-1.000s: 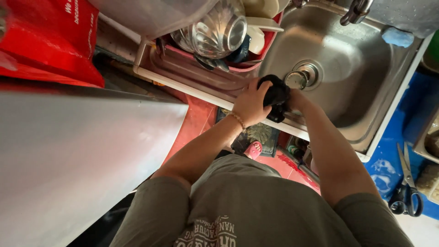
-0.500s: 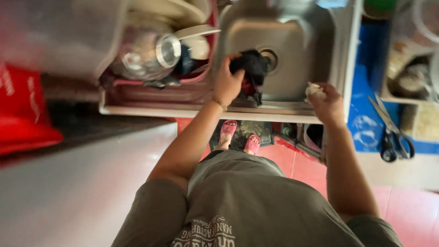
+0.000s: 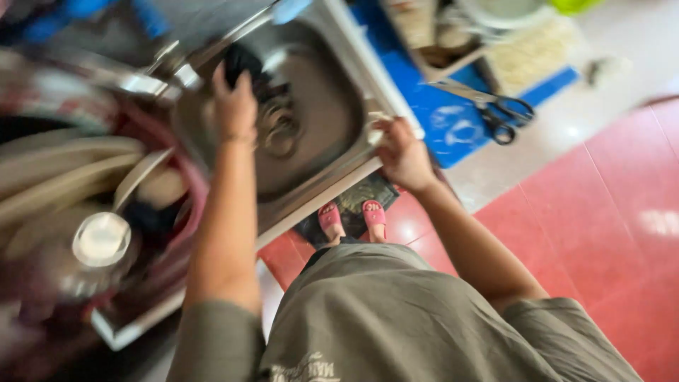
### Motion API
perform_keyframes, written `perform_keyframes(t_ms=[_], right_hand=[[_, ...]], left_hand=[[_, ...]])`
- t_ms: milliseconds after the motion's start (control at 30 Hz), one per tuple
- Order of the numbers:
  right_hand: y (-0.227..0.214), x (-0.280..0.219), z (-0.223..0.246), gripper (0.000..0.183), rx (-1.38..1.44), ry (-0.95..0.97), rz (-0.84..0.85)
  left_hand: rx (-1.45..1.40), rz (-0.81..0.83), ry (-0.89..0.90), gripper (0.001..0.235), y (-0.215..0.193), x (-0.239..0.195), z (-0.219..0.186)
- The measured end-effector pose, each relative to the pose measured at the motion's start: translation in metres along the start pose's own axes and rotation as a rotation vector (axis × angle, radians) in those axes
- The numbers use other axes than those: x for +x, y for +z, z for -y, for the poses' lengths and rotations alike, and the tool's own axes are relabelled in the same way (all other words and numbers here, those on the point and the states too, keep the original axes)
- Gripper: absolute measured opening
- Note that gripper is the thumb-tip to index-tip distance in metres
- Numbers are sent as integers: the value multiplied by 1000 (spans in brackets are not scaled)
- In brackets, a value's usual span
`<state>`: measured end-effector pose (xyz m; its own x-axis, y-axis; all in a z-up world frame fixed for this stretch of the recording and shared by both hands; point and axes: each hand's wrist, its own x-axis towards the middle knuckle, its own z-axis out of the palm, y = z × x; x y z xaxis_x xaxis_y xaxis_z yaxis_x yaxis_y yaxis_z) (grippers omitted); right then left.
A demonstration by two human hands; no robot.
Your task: Washing small metal bowls in a sink, wiping down the surrounding area, and then preparing food by scooping ingredients into a container.
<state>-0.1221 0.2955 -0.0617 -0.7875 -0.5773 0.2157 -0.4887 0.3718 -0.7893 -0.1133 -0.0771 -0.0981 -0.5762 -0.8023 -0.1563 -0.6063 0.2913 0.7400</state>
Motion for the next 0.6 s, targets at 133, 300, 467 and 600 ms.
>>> perform_keyframes(t_ms=[133, 300, 467, 600], right_hand=[[-27, -12, 13, 41, 3, -51, -206], [-50, -59, -6, 51, 34, 61, -274], [-40, -74, -7, 74, 41, 273, -281], [-27, -82, -5, 67, 190, 369, -395]], left_hand=[[39, -75, 264, 62, -19, -15, 30], [355, -381, 602, 49, -80, -22, 64], [389, -180, 384, 73, -85, -42, 13], [419, -218, 438, 79, -78, -49, 21]])
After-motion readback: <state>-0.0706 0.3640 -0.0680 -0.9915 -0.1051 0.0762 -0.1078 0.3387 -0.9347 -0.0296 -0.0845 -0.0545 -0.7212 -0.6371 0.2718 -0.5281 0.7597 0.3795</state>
